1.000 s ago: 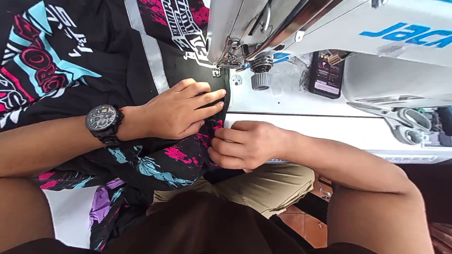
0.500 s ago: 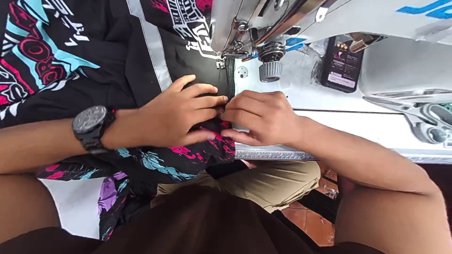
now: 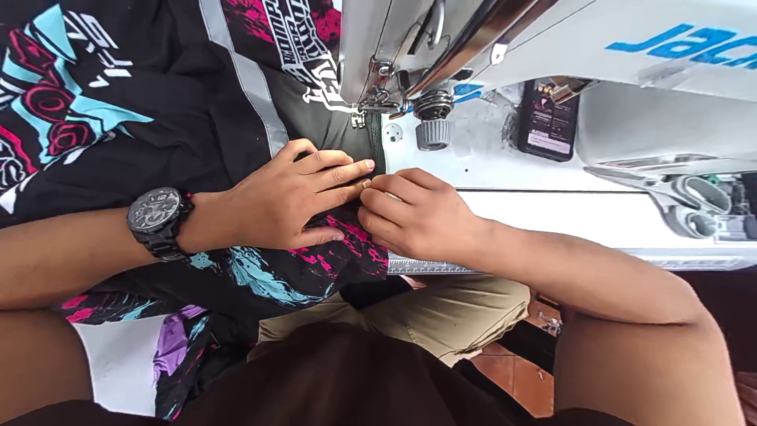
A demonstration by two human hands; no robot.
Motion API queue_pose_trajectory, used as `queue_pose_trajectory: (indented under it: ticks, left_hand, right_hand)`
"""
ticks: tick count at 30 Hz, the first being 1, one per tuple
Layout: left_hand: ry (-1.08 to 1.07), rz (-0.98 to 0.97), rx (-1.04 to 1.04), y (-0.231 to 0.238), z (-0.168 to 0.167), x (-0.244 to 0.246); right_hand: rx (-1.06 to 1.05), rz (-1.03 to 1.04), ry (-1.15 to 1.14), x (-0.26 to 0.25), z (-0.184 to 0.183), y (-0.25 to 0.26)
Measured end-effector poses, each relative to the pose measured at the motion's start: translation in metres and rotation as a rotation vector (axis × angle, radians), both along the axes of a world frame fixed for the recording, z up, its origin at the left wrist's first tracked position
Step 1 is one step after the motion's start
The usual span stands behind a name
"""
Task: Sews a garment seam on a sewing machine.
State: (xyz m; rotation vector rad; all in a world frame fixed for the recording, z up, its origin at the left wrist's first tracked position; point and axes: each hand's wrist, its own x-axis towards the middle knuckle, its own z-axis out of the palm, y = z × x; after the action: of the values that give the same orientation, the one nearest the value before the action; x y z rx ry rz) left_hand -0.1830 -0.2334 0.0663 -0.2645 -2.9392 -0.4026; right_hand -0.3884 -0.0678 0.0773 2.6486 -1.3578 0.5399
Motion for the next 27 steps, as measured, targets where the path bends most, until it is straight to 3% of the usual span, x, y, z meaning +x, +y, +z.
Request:
queue_pose_trajectory:
  ticks: [6, 14, 21, 27]
  left_hand:
    - [0.005, -0.041, 0.039, -0.024, -0.001, -0.01]
    - [0.198, -0.208, -0.04, -0.052, 0.004, -0.021]
    - [0.092, -0.039, -0.082, -0.026, 0.01, -0.006]
    - [0.039, -0.042, -0.057, -0.031, 0.006, -0.006]
  right_hand:
    - [0.046, -0.12, -0.069, -0.002, 0.0, 0.0]
    - [-0.023, -0.174, -0.116, -0.023, -0.004, -0.03]
    - [-0.004, -0.172, -0.172, -0.029, -0.005, -0.035]
    - [0.044, -0.185, -0.242, -0.033, -0.008, -0.034]
